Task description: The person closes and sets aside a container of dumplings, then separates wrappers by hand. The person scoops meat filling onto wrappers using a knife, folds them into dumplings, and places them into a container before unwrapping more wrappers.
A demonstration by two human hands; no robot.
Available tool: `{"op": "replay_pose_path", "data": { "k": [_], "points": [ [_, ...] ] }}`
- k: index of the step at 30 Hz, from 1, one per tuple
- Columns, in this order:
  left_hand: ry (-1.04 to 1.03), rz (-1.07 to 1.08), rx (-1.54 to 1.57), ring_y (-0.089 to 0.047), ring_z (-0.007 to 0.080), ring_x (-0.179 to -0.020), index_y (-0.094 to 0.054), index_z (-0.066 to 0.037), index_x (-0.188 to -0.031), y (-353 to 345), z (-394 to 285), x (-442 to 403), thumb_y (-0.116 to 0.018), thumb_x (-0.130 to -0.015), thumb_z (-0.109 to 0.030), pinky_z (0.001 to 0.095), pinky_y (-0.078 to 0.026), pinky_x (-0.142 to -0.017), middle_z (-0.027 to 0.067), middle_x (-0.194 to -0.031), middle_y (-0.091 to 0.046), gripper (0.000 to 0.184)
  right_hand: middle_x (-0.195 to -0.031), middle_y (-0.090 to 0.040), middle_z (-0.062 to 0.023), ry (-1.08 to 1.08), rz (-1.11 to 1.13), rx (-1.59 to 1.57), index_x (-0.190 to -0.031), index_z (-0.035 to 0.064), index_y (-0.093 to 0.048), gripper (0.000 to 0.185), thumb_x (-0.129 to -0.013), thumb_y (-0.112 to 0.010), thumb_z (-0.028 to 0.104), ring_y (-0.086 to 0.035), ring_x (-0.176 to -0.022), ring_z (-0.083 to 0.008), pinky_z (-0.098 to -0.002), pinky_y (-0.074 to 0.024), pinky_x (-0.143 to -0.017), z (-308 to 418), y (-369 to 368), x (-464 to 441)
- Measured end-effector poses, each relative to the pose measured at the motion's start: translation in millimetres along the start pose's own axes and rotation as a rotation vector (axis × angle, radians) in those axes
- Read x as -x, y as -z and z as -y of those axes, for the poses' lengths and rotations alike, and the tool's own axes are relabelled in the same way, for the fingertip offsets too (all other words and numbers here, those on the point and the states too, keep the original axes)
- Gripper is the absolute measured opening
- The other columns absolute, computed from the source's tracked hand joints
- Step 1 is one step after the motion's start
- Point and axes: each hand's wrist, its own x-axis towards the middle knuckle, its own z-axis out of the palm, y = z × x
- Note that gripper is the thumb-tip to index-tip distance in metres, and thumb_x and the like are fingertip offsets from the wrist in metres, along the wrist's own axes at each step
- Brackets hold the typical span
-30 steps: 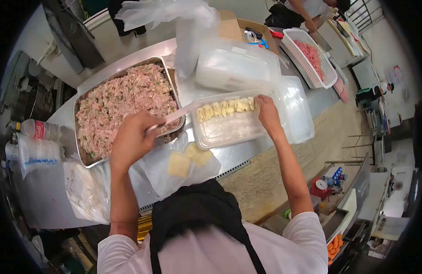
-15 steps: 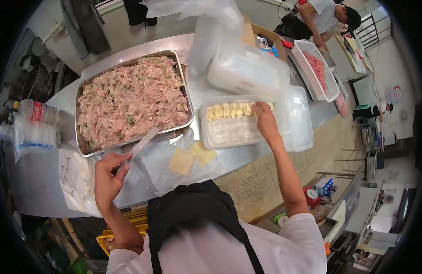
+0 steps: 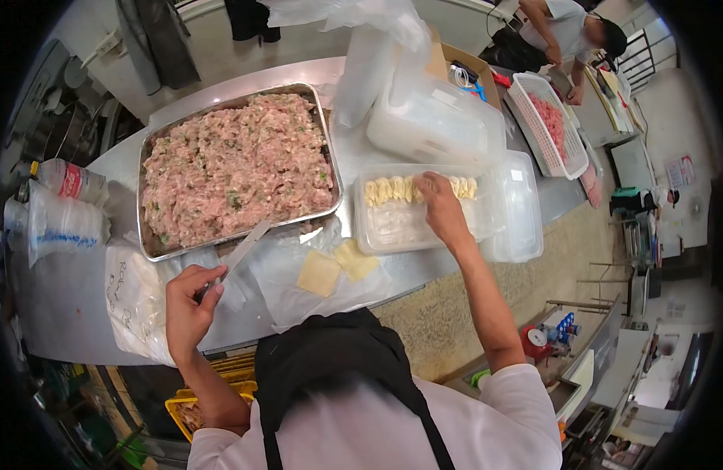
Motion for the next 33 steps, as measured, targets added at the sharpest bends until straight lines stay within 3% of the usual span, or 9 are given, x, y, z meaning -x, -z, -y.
{"op": "replay_pose_path", "data": {
  "k": [4,10,14,16,17,21,23,29,33],
  "points": [
    [-0.005,-0.011,-0.005,-0.048,0.0106,-0.062,-0.074,-0.001,-0.109,-1.8,1.5,3.8,-0.067,-0.078,0.005,0.0253,-0.038,-0.057,0.0068,-0.082,-0.065,0.033,-0.129,-0.054,-0.0198,0.149,0.049,-0.042,-0.13,0.0067,-0.061,0.063,-0.07,-0.054,-0.014,-0.051,-0.122,-0.0369,-0.0426,-0.0459,-0.102,27.9,-3.5,-13.8],
    [-0.002,-0.029,-0.03,-0.048,0.0123,-0.061,-0.074,-0.002,-0.109,2.3,2.1,9.8,-0.068,-0.076,0.005,0.0262,-0.038,-0.057,0.0075,-0.08,-0.064,0.034,-0.132,-0.052,-0.0197,0.155,0.073,0.053,-0.133,0.0104,-0.06,0.067,-0.071,-0.055,-0.014,-0.048,-0.125,-0.0374,-0.0429,-0.044,-0.104,47.4,-1.9,-20.9],
    [0.026,-0.018,-0.048,-0.046,0.0127,-0.059,-0.073,-0.004,-0.11,1.7,5.1,10.3,-0.071,-0.074,0.004,0.0269,-0.039,-0.056,0.008,-0.079,-0.062,0.037,-0.129,-0.054,-0.021,0.209,0.11,0.065,-0.128,0.0075,-0.062,0.063,-0.068,-0.058,-0.012,-0.05,-0.122,-0.0384,-0.042,-0.0445,-0.102,55.0,-10.8,-22.5],
    [0.055,-0.04,-0.062,-0.046,0.0127,-0.059,-0.072,-0.004,-0.111,1.7,4.3,11.1,-0.072,-0.074,0.003,0.0272,-0.039,-0.056,0.008,-0.08,-0.063,0.039,-0.121,-0.06,-0.0189,0.071,-0.096,-0.162,-0.118,0.006,-0.067,0.052,-0.068,-0.061,-0.01,-0.058,-0.112,-0.0369,-0.042,-0.0497,-0.095,86.1,2.1,-23.2],
    [0.067,-0.047,-0.072,-0.046,0.0128,-0.059,-0.071,-0.005,-0.113,2.3,4.4,11.8,-0.073,-0.074,0.002,0.0274,-0.04,-0.056,0.0081,-0.082,-0.063,0.04,-0.121,-0.06,-0.0189,0.08,-0.081,-0.181,-0.118,0.006,-0.067,0.052,-0.068,-0.061,-0.01,-0.058,-0.112,-0.0369,-0.042,-0.0497,-0.095,102.7,6.9,-19.0],
    [0.079,-0.071,-0.067,-0.045,0.0127,-0.059,-0.071,-0.007,-0.115,-2.8,17.0,10.0,-0.074,-0.074,0.001,0.0272,-0.041,-0.056,0.0085,-0.088,-0.066,0.042,-0.096,-0.065,-0.0122,0.181,0.154,-0.697,-0.095,0.0042,-0.069,0.023,-0.073,-0.067,-0.003,-0.066,-0.088,-0.034,-0.0411,-0.0553,-0.077,169.0,-10.1,18.6],
    [0.078,-0.078,-0.062,-0.045,0.0127,-0.059,-0.071,-0.007,-0.115,-5.7,17.0,10.1,-0.074,-0.075,0.002,0.0272,-0.041,-0.056,0.0085,-0.088,-0.067,0.041,-0.089,-0.064,-0.0126,0.098,0.321,-0.643,-0.092,0.0045,-0.069,0.018,-0.075,-0.071,0.003,-0.064,-0.087,-0.0347,-0.0429,-0.0538,-0.075,188.8,-36.2,36.1],
    [0.109,-0.033,-0.068,-0.044,0.013,-0.06,-0.071,-0.007,-0.115,-9.7,23.6,11.5,-0.074,-0.075,0.002,0.0273,-0.04,-0.056,0.0077,-0.089,-0.066,0.04,-0.087,-0.062,-0.0113,0.065,0.327,-0.406,-0.088,0.0056,-0.067,0.017,-0.076,-0.076,0.014,-0.062,-0.09,-0.0327,-0.0448,-0.0516,-0.074,188.0,-131.0,60.9],
    [0.109,-0.03,-0.059,-0.046,0.0127,-0.063,-0.071,-0.006,-0.115,-7.9,25.2,12.6,-0.073,-0.077,0.002,0.027,-0.041,-0.057,0.006,-0.085,-0.063,0.038,-0.088,-0.062,-0.0108,0.045,0.333,-0.431,-0.085,0.0047,-0.066,0.019,-0.074,-0.077,0.015,-0.061,-0.09,-0.0325,-0.0446,-0.0517,-0.074,190.5,-126.7,57.0]
  ]
}}
